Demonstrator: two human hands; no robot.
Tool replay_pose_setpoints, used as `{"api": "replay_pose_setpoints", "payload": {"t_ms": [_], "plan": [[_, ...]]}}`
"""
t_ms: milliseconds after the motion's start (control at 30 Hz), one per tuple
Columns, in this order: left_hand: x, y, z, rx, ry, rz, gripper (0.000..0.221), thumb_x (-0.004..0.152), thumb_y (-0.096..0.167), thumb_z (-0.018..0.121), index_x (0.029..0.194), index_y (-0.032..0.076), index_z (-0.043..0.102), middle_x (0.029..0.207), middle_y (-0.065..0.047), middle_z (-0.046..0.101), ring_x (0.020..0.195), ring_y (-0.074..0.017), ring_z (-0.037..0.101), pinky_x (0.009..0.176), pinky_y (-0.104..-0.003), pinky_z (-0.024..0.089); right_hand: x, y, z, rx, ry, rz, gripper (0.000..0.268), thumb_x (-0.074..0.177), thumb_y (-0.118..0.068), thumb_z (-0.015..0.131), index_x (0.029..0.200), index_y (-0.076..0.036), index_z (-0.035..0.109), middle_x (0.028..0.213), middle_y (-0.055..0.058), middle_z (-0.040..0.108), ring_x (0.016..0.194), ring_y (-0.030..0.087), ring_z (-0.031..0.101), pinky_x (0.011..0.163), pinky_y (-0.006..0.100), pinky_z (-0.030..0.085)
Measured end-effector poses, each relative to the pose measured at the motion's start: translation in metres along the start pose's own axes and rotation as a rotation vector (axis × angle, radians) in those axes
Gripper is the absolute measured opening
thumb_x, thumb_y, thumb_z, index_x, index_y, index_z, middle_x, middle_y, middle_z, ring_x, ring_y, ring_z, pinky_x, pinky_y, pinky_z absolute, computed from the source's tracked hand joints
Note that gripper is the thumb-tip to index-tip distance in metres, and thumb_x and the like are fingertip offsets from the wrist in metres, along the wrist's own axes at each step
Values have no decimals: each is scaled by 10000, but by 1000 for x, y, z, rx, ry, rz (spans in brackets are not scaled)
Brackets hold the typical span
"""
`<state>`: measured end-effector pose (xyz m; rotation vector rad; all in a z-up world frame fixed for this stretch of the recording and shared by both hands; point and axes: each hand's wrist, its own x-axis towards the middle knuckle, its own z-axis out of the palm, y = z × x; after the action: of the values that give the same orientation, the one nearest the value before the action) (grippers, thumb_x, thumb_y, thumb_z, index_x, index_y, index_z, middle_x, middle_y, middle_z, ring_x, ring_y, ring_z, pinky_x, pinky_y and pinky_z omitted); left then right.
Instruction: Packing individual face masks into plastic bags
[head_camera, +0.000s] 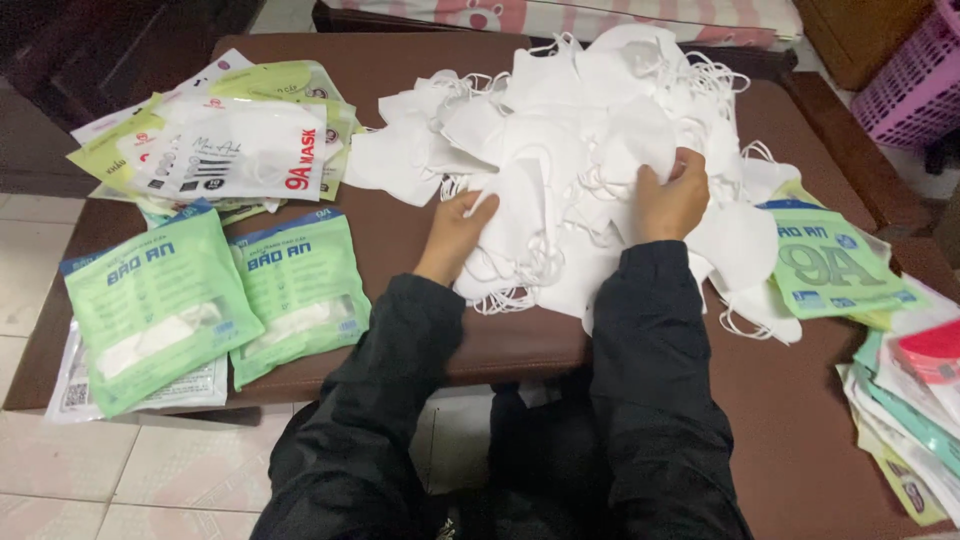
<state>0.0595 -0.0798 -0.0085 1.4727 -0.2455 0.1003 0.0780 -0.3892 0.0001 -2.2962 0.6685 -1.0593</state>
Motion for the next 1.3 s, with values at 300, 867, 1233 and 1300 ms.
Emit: {"api": "replay_pose_setpoints", "payload": {"t_ms": [300, 867, 1233, 1300], "plan": [[-9, -1, 2, 324, 72, 330, 232, 1000, 115, 671, 1176, -9, 759, 1388, -268, 616, 1356, -496, 482, 1169, -560, 355, 27, -26, -53, 835, -220, -209, 90, 1111, -82, 673, 1145, -52, 595, 888, 81, 600, 665, 168, 594, 511, 251, 501], [-18, 21, -5, -305, 116, -146, 372, 1094, 319, 515, 1129, 20, 734, 1058, -110, 717, 984, -185, 653, 896, -401, 567, -54, -71, -6, 595, -1062, -202, 129, 939, -104, 723, 1048, -35, 732, 698, 103, 675, 575, 151, 622, 483, 285, 499], [-5, -13, -15, -206, -177, -155, 219, 1041, 244, 654, 1000, 90, 804, 767, -113, 769, 642, -92, 687, 540, -250, 596, -55, -86, -23, 777, -1116, -148, 181, 836, -64, 851, 955, -1, 730, 732, 52, 631, 625, 114, 620, 523, 224, 523], [-17, 33, -11, -475, -17, -262, 509, 1023, 478, 594, 1260, 43, 709, 1083, -139, 737, 941, -178, 707, 768, -328, 638, -59, -100, -33, 929, -984, 25, 198, 853, -50, 847, 978, -38, 694, 741, -36, 614, 603, 47, 635, 508, 174, 539]]}}
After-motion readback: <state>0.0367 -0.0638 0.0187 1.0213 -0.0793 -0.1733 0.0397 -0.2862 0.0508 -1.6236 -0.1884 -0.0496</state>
